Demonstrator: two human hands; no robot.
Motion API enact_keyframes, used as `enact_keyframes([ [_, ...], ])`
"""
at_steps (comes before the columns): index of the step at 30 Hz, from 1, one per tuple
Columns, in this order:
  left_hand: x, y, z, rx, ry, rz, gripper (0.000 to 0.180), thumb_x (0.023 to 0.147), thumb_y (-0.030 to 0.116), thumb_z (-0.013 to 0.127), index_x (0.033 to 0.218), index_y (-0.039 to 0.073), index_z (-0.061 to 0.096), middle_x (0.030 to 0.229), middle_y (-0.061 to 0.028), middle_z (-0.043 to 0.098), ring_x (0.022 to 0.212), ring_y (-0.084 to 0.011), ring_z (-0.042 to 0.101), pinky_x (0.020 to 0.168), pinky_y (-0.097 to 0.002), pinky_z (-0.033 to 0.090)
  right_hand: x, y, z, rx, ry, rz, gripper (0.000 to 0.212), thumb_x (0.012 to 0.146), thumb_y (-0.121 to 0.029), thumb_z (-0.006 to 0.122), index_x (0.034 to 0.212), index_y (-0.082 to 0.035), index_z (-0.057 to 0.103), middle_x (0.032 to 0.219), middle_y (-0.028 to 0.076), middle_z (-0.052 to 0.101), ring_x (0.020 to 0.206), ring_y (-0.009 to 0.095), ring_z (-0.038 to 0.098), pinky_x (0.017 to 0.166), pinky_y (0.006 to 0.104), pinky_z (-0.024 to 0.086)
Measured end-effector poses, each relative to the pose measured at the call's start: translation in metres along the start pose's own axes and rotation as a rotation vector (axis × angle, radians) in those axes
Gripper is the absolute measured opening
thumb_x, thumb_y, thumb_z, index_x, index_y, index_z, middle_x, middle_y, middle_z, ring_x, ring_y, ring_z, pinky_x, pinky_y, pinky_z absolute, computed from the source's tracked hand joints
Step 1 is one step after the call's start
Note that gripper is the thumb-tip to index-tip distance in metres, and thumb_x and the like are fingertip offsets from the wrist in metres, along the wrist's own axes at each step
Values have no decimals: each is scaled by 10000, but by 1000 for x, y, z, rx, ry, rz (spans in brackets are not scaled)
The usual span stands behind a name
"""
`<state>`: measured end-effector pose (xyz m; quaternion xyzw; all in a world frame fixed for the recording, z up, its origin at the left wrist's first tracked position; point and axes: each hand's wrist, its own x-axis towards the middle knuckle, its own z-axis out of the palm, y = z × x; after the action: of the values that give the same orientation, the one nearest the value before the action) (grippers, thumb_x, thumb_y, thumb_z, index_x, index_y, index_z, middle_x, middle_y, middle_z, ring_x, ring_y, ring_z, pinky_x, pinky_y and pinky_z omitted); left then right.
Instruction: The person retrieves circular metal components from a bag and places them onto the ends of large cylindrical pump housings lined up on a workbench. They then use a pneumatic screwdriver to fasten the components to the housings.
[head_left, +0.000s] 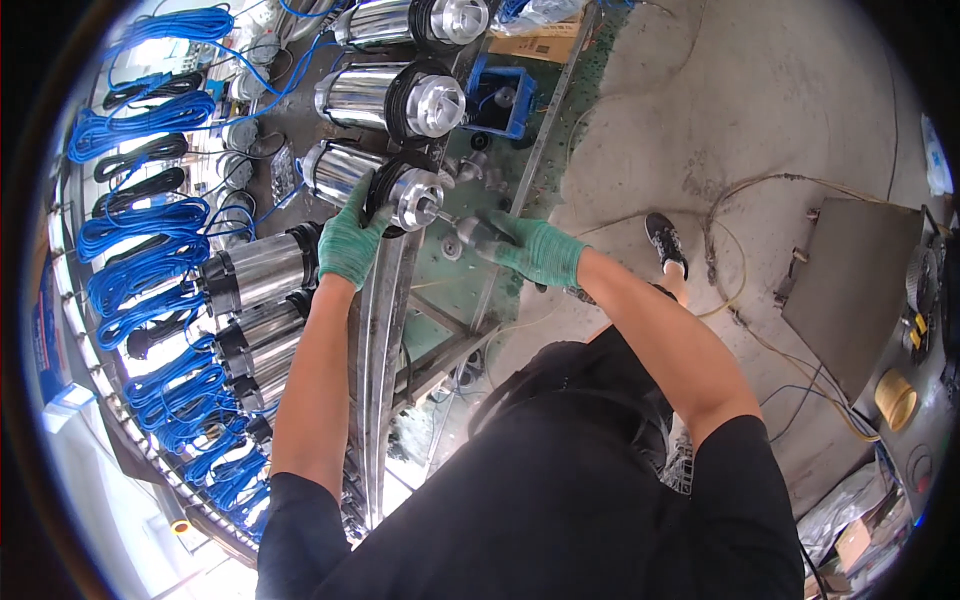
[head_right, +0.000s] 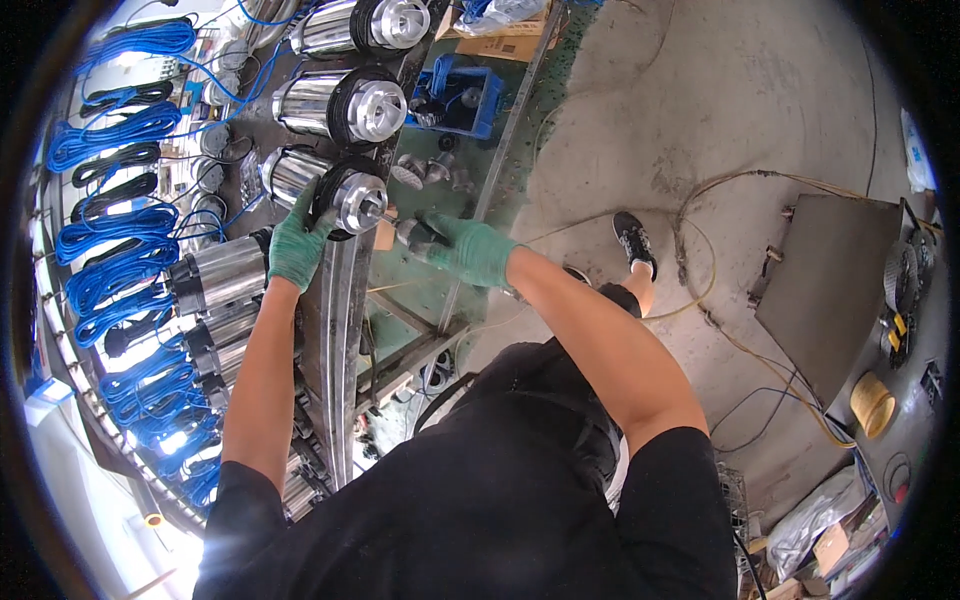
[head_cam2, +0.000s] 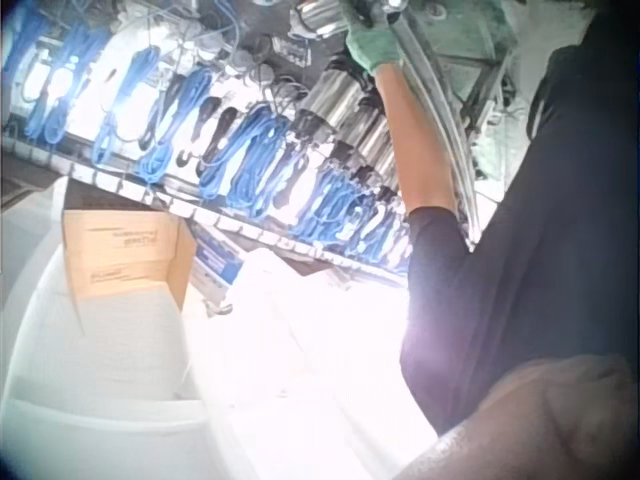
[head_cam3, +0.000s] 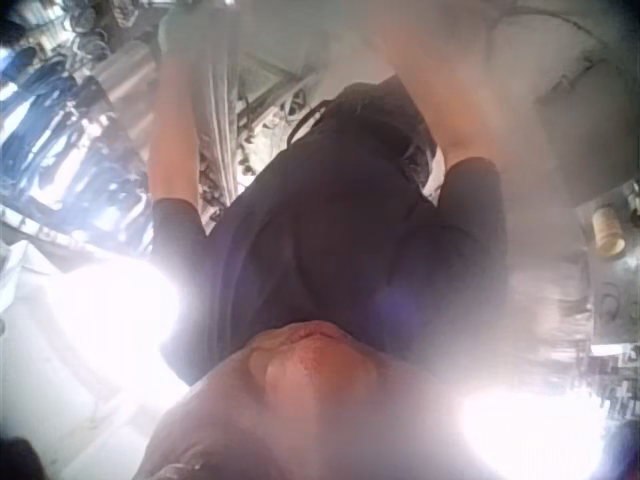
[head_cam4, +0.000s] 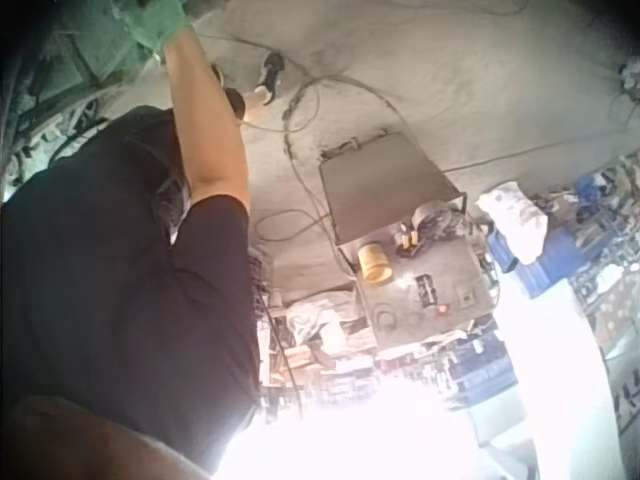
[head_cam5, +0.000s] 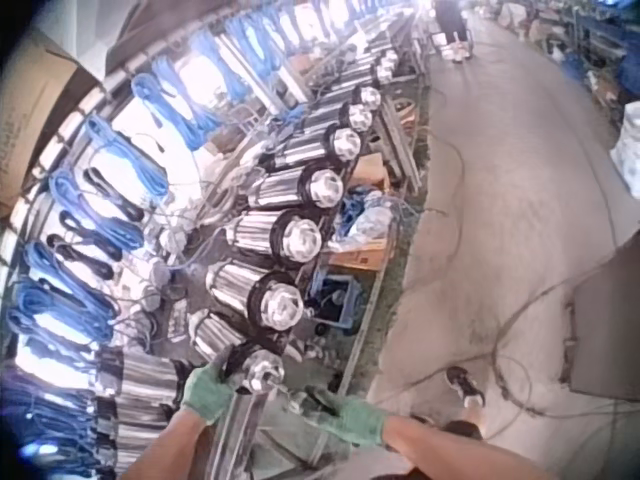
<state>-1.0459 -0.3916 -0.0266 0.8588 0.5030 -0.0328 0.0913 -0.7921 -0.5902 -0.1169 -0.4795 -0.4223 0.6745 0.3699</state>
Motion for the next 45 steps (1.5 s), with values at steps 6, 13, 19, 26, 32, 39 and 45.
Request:
enact_keyframes([
  [6,3,2,8,-179,65,-39,649,895,481,764,1481,294,555,1035,-180,766,942,-291,756,834,-382,566,14,12,8,-56,106,-89,660,976,-423,648,1490,-46,476,1228,185,691,1097,312,662,965,383,506],
  [13,-1,-12,26,-366,115,-19,637,897,277,810,1482,208,566,1196,-167,750,1035,-148,720,914,-322,541,0,-42,-4,-110,21,5,452,983,-289,649,1375,-76,572,1087,120,726,930,252,696,832,383,553],
  [19,5,-15,30,-523,99,-16,602,923,207,786,1473,107,563,1263,-129,733,1074,-115,691,963,-299,528,26,-23,1,-280,56,-128,385,978,-238,661,1341,-125,603,1092,132,724,885,255,705,781,391,567],
  [26,5,-22,31,-589,77,-27,582,939,146,764,1479,88,555,1330,-87,704,1128,-87,647,1004,-281,504,29,-20,5,-383,79,-177,438,977,-292,669,1375,-126,591,1171,146,709,924,306,714,825,414,565],
  [32,5,-21,32,-613,65,-56,583,943,139,759,1487,103,550,1337,-82,700,1113,-79,641,1002,-279,500,22,-26,4,-508,94,-173,593,912,-340,710,1445,-142,542,1188,171,706,992,320,708,874,420,554],
  [39,-4,-23,19,-711,138,-142,432,1029,275,649,1410,76,609,1101,-28,722,844,-52,608,763,-235,518,-1,-31,-10,-108,-50,-10,729,844,-272,713,1522,-170,468,1225,158,696,965,276,695,893,387,546],
  [45,-43,20,-21,-1647,-114,-718,136,948,302,576,925,169,590,722,44,427,571,-111,387,448,-245,273,-21,32,-27,-39,-11,-59,763,889,-295,697,1584,-211,392,1175,103,700,852,201,679,622,342,570],
])
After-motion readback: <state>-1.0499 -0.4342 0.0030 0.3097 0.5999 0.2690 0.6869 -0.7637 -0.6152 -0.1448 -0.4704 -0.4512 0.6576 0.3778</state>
